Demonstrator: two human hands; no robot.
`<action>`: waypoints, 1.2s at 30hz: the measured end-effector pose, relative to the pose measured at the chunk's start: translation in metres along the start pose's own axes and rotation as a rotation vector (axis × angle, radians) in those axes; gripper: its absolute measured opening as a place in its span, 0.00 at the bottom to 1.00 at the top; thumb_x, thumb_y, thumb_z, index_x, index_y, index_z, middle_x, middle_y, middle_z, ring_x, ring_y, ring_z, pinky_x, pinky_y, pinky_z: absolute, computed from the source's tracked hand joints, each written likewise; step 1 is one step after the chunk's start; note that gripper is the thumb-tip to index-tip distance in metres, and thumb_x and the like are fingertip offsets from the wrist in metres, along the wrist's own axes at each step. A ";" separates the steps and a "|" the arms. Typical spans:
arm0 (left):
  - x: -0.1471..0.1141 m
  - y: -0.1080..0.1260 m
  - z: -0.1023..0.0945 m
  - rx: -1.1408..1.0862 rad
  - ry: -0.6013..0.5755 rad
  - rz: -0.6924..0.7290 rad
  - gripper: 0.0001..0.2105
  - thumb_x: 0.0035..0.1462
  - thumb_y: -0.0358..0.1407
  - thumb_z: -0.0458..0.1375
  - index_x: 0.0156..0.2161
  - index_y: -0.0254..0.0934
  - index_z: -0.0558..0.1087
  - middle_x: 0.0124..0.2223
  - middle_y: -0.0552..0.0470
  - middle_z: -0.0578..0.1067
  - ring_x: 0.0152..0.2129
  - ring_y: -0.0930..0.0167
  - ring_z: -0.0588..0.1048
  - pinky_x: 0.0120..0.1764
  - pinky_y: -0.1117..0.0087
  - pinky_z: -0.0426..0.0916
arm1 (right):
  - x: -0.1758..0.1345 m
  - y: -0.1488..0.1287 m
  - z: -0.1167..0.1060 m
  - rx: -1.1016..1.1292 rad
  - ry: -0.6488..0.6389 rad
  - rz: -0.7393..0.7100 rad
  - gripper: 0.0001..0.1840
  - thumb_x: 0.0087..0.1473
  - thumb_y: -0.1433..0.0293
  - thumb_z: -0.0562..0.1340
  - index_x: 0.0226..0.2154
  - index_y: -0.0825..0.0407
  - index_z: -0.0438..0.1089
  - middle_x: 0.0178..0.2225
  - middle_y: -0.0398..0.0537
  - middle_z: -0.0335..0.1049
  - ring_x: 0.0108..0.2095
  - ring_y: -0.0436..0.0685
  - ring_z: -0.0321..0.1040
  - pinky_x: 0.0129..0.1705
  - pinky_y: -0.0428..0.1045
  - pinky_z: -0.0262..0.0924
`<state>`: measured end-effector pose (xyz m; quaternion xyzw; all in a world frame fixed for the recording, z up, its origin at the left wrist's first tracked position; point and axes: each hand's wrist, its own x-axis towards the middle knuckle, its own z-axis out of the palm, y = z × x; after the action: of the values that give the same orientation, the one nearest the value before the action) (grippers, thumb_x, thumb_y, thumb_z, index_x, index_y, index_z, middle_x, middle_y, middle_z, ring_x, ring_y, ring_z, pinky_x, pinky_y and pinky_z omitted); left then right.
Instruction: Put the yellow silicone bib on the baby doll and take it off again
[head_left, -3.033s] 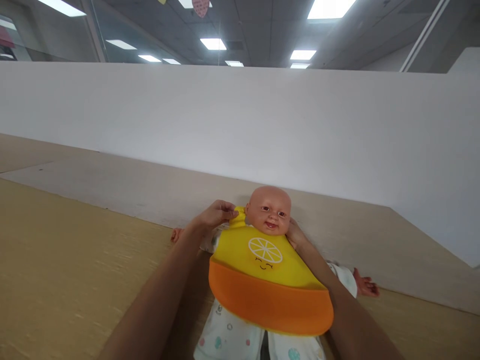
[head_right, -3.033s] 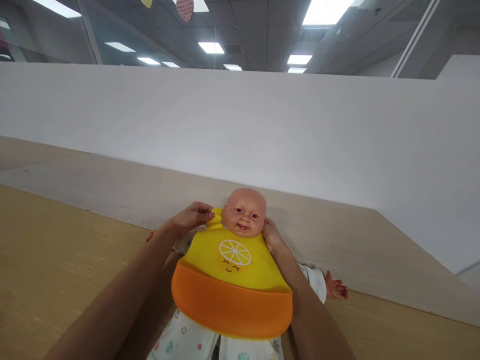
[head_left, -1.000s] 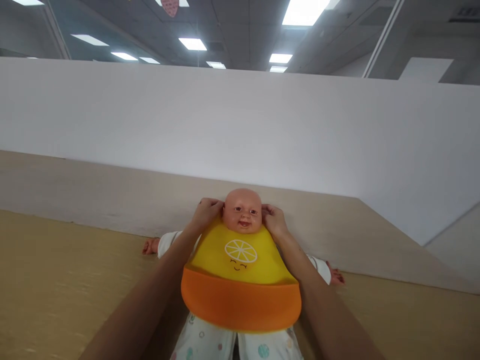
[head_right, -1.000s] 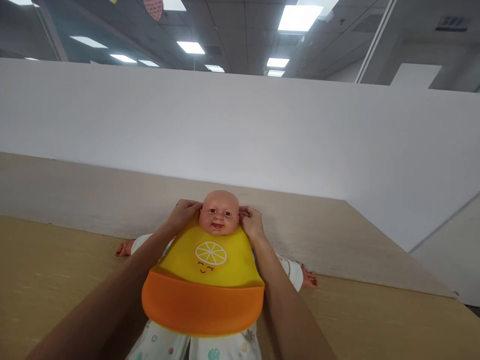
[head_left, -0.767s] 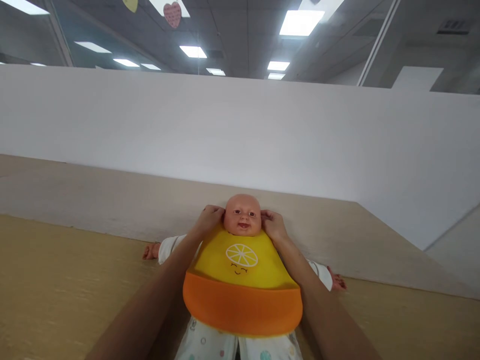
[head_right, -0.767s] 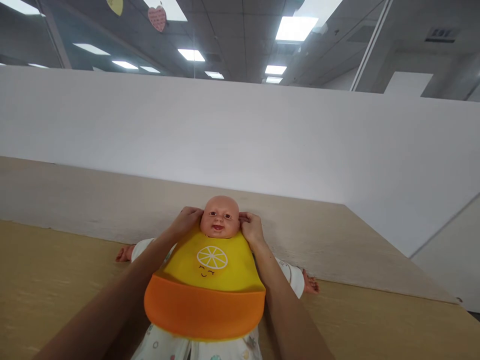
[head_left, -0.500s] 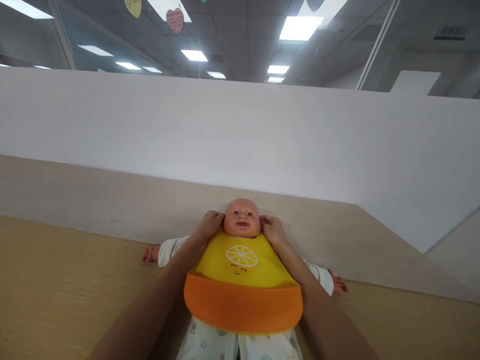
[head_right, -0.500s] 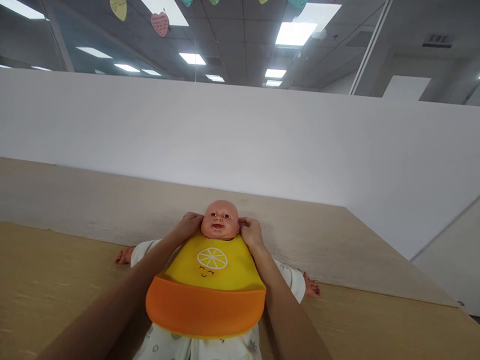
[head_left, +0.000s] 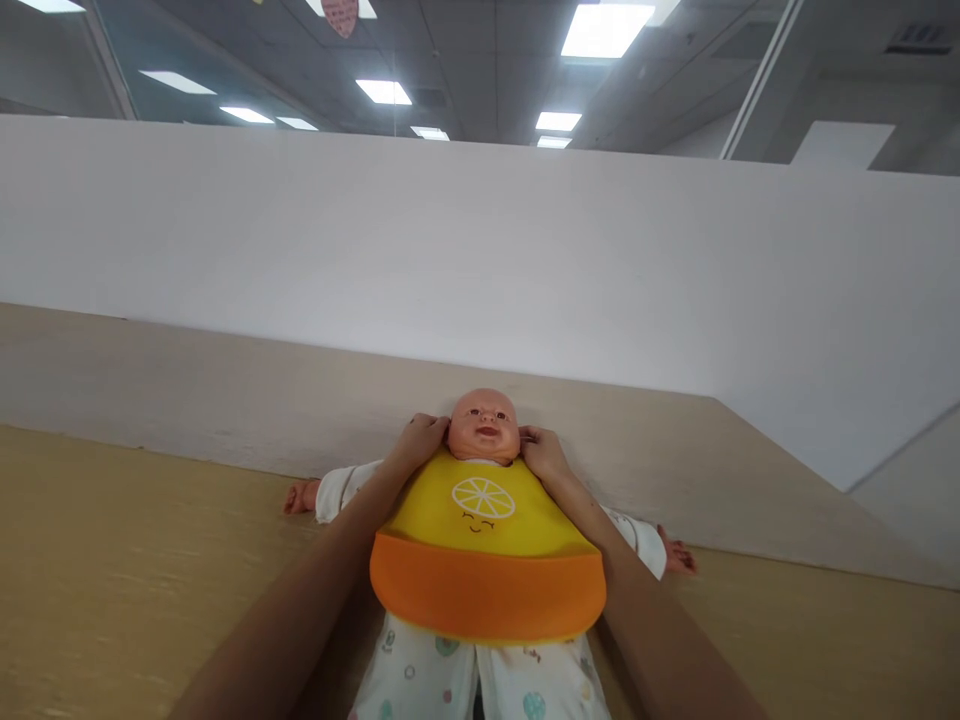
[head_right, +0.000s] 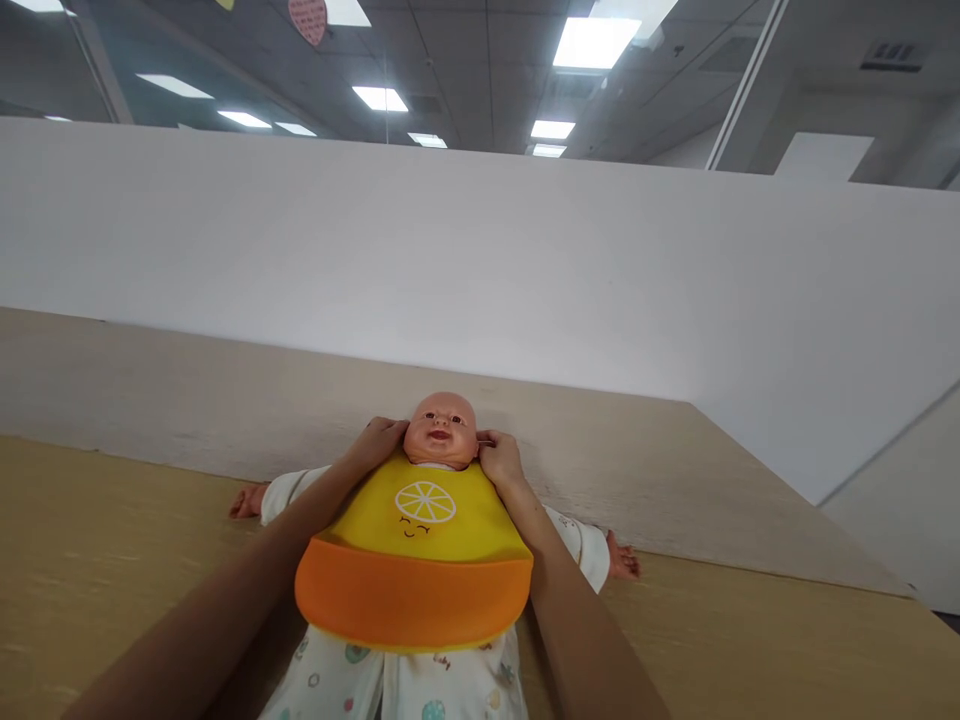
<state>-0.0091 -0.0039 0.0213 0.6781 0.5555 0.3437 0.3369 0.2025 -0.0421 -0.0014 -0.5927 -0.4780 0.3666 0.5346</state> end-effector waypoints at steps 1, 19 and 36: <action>0.000 0.000 0.000 -0.001 0.001 -0.003 0.20 0.53 0.37 0.51 0.11 0.40 0.59 0.14 0.53 0.61 0.24 0.68 0.67 0.29 0.71 0.55 | -0.001 -0.001 0.000 -0.024 0.007 0.002 0.13 0.30 0.77 0.54 0.17 0.51 0.74 0.20 0.44 0.73 0.25 0.54 0.67 0.29 0.46 0.60; -0.041 -0.006 -0.025 -0.550 -0.135 -0.225 0.19 0.38 0.38 0.61 0.40 0.36 0.75 0.26 0.52 0.76 0.24 0.69 0.73 0.27 0.70 0.65 | -0.068 -0.030 -0.031 0.006 0.020 0.199 0.15 0.37 0.69 0.61 0.33 0.53 0.71 0.18 0.41 0.68 0.19 0.51 0.62 0.21 0.45 0.52; -0.042 -0.002 -0.030 -0.543 -0.079 -0.243 0.15 0.33 0.41 0.66 0.27 0.32 0.76 0.21 0.52 0.75 0.20 0.70 0.72 0.24 0.71 0.63 | -0.079 -0.030 -0.016 0.285 0.041 0.212 0.14 0.26 0.69 0.64 0.24 0.54 0.72 0.20 0.42 0.70 0.22 0.51 0.66 0.27 0.46 0.58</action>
<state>-0.0421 -0.0429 0.0316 0.5048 0.5069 0.4103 0.5657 0.1910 -0.1235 0.0249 -0.5655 -0.3449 0.4727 0.5813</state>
